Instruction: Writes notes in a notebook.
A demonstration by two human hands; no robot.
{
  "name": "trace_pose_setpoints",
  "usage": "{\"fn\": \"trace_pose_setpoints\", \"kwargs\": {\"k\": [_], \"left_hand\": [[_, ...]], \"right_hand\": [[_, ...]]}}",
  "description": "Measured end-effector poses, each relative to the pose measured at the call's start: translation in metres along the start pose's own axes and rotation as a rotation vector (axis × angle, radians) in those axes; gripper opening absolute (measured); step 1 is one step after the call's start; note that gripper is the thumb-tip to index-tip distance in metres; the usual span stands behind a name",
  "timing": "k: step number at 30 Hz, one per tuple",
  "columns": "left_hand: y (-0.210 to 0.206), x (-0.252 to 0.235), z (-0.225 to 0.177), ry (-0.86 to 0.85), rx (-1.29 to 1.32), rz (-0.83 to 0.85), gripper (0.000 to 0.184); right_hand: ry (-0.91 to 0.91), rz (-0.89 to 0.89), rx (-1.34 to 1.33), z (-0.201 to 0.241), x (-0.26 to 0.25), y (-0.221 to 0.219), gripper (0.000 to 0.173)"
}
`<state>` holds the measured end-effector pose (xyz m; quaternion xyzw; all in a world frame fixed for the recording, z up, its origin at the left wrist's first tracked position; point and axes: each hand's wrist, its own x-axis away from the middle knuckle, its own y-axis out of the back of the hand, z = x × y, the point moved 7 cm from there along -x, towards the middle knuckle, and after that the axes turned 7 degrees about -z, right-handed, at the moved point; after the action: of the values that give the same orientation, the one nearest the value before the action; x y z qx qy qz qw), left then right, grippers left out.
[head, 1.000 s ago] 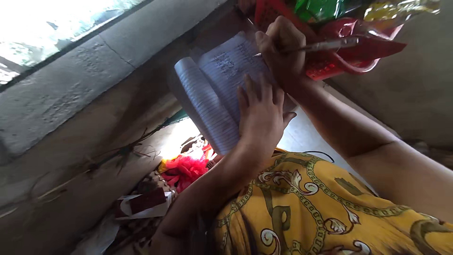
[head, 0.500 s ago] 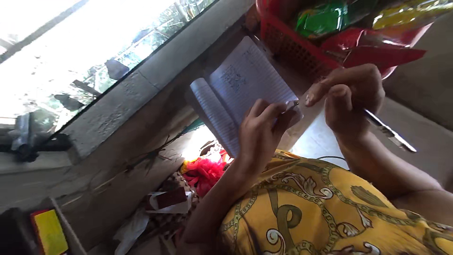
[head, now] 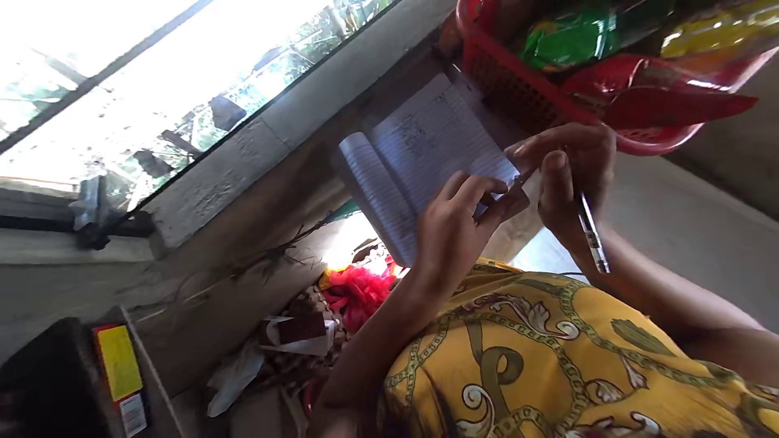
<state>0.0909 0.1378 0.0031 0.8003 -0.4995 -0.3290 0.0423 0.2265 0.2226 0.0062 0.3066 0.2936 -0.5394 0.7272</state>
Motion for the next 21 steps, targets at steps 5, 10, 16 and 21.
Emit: {"fn": "trace_pose_setpoints", "kwargs": {"k": [5,10,16,21], "left_hand": [[-0.002,0.001,0.003,0.012,0.024,0.016,0.013],[-0.003,0.0,0.002,0.005,0.038,0.029,0.012],[-0.003,0.0,0.003,-0.014,0.054,0.028,0.012],[-0.003,-0.001,0.003,-0.004,0.083,0.041,0.012]], "right_hand": [[0.01,-0.041,-0.079,-0.004,0.002,0.0,0.019],[-0.024,-0.069,-0.033,-0.007,0.008,0.003,0.022],[-0.062,-0.025,-0.011,-0.011,0.015,-0.002,0.02],[-0.064,0.024,0.003,-0.016,0.018,-0.003,0.021]]}}
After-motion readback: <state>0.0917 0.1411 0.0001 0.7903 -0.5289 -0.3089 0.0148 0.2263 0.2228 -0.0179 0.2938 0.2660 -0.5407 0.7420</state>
